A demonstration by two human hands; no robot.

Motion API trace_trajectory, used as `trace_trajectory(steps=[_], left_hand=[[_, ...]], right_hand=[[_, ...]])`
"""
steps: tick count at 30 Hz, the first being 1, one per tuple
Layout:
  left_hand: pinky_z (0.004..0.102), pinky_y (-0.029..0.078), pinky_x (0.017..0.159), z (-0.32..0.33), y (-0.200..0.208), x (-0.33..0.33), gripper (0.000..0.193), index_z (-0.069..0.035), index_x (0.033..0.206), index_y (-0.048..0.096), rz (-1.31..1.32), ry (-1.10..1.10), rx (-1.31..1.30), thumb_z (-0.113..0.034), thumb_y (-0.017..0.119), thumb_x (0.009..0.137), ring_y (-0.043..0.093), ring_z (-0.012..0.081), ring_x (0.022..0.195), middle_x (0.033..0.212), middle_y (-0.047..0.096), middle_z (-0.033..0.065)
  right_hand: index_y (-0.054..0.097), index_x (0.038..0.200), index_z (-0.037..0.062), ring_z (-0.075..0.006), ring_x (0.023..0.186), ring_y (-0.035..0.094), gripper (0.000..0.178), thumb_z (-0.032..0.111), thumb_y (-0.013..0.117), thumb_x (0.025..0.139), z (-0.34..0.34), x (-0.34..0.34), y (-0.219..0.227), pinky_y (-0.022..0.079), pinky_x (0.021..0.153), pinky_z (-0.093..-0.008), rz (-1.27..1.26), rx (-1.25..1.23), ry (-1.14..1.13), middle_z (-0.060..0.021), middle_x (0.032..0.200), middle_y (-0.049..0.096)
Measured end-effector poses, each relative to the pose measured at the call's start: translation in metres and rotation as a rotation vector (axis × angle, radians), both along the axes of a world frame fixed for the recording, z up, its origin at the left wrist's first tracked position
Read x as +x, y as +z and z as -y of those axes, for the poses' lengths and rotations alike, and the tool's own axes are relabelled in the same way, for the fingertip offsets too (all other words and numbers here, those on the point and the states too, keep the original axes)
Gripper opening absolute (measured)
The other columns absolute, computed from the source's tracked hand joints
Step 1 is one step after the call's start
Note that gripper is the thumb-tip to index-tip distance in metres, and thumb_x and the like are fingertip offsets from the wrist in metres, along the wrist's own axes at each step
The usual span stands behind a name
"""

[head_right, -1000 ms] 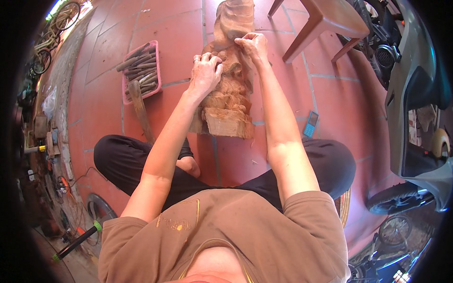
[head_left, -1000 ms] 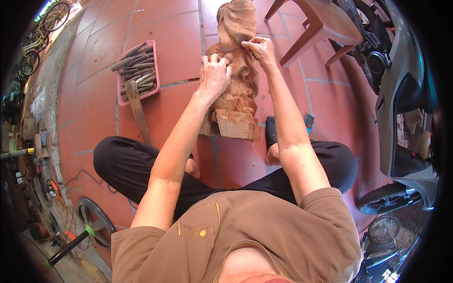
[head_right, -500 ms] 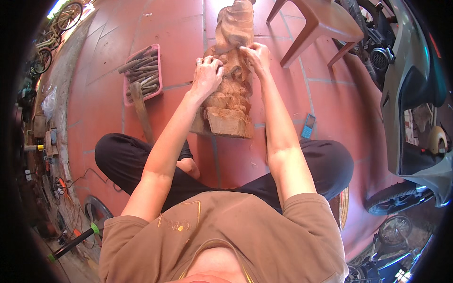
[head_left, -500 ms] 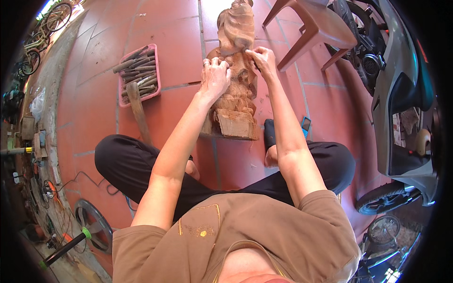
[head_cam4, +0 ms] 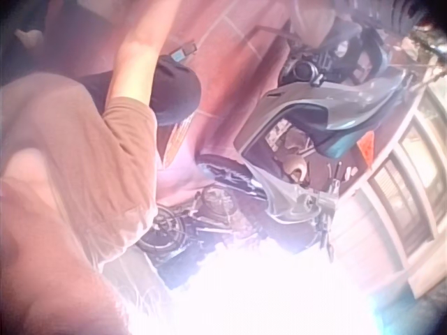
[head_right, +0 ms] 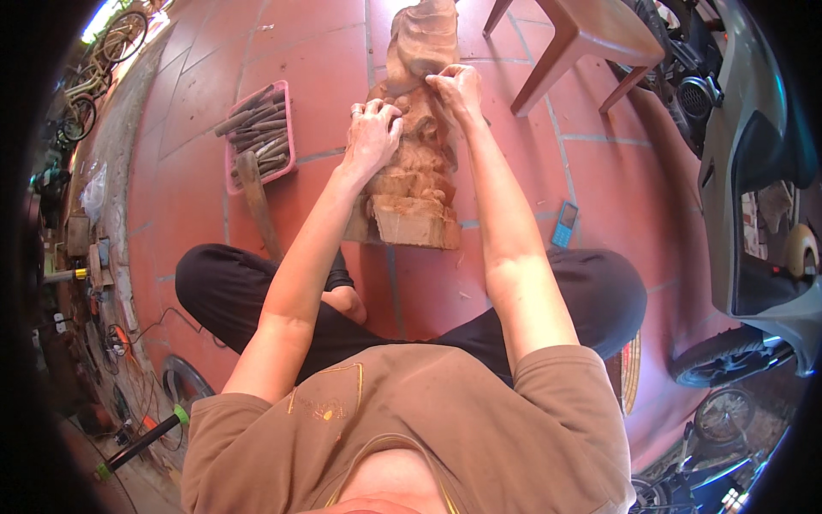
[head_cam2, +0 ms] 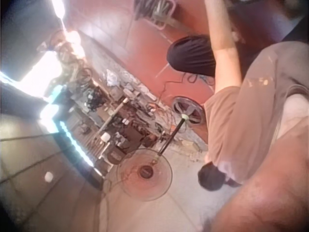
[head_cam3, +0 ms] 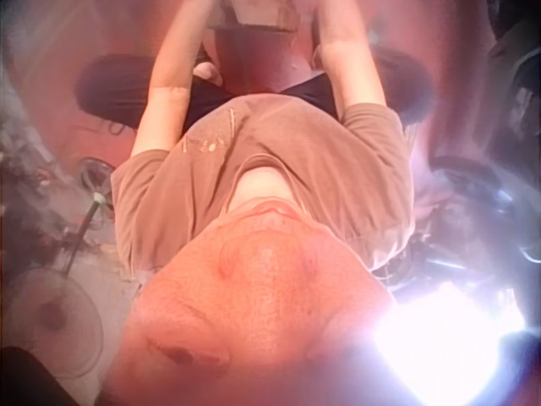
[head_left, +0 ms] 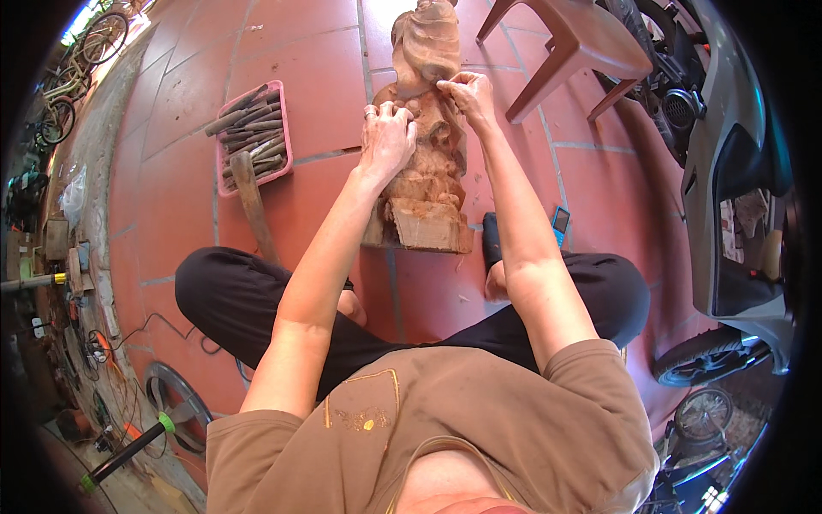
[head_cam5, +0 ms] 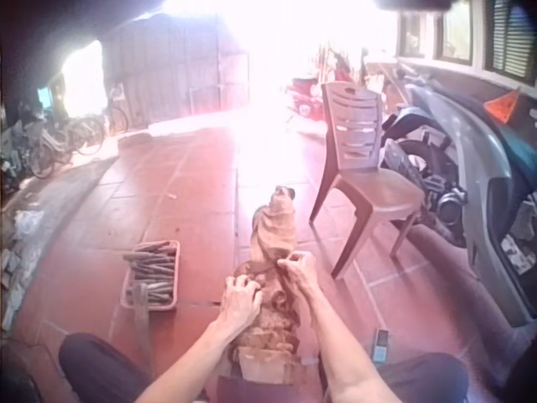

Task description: The person carves a wooden sculpture using a chisel and mallet. They repeatedly strike the chisel to shape the wood, focusing on refining the surface details of the figure.

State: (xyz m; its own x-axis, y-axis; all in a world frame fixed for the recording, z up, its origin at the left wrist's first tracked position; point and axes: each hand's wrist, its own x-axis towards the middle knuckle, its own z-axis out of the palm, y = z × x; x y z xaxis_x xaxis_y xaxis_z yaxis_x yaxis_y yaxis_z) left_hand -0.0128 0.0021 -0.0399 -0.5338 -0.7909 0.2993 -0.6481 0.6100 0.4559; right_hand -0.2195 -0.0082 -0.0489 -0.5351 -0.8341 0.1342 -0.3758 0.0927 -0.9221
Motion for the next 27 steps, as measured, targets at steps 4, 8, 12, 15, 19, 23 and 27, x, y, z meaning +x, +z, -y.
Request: trace_trajectory(steps=[4, 8, 12, 15, 19, 23, 27], left_hand=[[0.0497, 0.045, 0.097, 0.002, -0.001, -0.001, 0.021, -0.009, 0.105, 0.069, -0.032, -0.011, 0.008, -0.021, 0.062, 0.089, 0.049, 0.0411, 0.115, 0.118, 0.059, 0.0161], [0.0489, 0.045, 0.097, 0.007, -0.005, 0.001, 0.022, -0.008, 0.105, 0.069, -0.022, -0.002, -0.025, -0.021, 0.062, 0.088, 0.049, 0.0409, 0.114, 0.118, 0.06, 0.0167], [0.0487, 0.045, 0.095, 0.005, -0.002, 0.0, 0.02, -0.007, 0.102, 0.069, -0.032, -0.021, -0.05, -0.019, 0.062, 0.088, 0.051, 0.041, 0.11, 0.113, 0.061, 0.0168], [0.0488, 0.046, 0.094, 0.002, -0.001, -0.001, 0.02, -0.007, 0.102, 0.069, -0.037, -0.014, -0.032, -0.019, 0.061, 0.089, 0.051, 0.0409, 0.109, 0.112, 0.061, 0.0162], [0.0487, 0.046, 0.093, -0.001, 0.0, -0.002, 0.02, -0.007, 0.103, 0.069, -0.018, 0.003, -0.031, -0.02, 0.061, 0.089, 0.051, 0.0408, 0.109, 0.113, 0.06, 0.016], [0.0487, 0.046, 0.093, 0.001, -0.001, -0.002, 0.021, -0.008, 0.104, 0.069, 0.014, -0.025, -0.028, -0.02, 0.062, 0.089, 0.05, 0.0405, 0.11, 0.116, 0.06, 0.0156], [0.0484, 0.046, 0.094, 0.004, -0.002, 0.0, 0.021, -0.008, 0.104, 0.069, -0.017, -0.005, -0.053, -0.02, 0.062, 0.088, 0.05, 0.0404, 0.109, 0.114, 0.061, 0.0157]], right_hand=[[0.069, 0.069, 0.0022, -0.0074, 0.048, 0.056, 0.019, 0.017, 0.078, 0.076, -0.009, -0.014, -0.005, 0.04, 0.042, -0.0251, -0.023, 0.065, -0.014, -0.0044, 0.063, 0.068], [0.068, 0.073, 0.0037, -0.0098, 0.054, 0.063, 0.02, 0.021, 0.076, 0.079, -0.017, -0.016, -0.006, 0.043, 0.042, -0.0251, 0.025, 0.175, -0.043, -0.0045, 0.064, 0.067], [0.068, 0.075, 0.0026, -0.0082, 0.053, 0.057, 0.02, 0.02, 0.077, 0.08, -0.019, -0.011, -0.005, 0.041, 0.044, -0.0235, 0.185, 0.076, 0.079, -0.0043, 0.067, 0.067], [0.069, 0.077, 0.0017, -0.008, 0.056, 0.056, 0.019, 0.017, 0.08, 0.078, 0.002, -0.008, 0.003, 0.043, 0.051, -0.0234, 0.157, 0.058, 0.129, -0.003, 0.068, 0.065], [0.07, 0.077, 0.0009, -0.0099, 0.059, 0.059, 0.016, 0.012, 0.08, 0.077, 0.013, -0.017, 0.003, 0.044, 0.054, -0.0234, 0.242, 0.11, 0.175, -0.0047, 0.069, 0.067], [0.068, 0.072, 0.0022, -0.0137, 0.06, 0.066, 0.014, 0.008, 0.081, 0.074, 0.022, -0.031, 0.008, 0.048, 0.055, -0.0245, 0.322, 0.192, 0.183, -0.0097, 0.072, 0.069], [0.067, 0.07, 0.0022, -0.0146, 0.057, 0.066, 0.015, 0.008, 0.081, 0.073, 0.011, -0.023, 0.022, 0.048, 0.051, -0.0279, 0.345, 0.181, 0.178, -0.0103, 0.068, 0.069]])
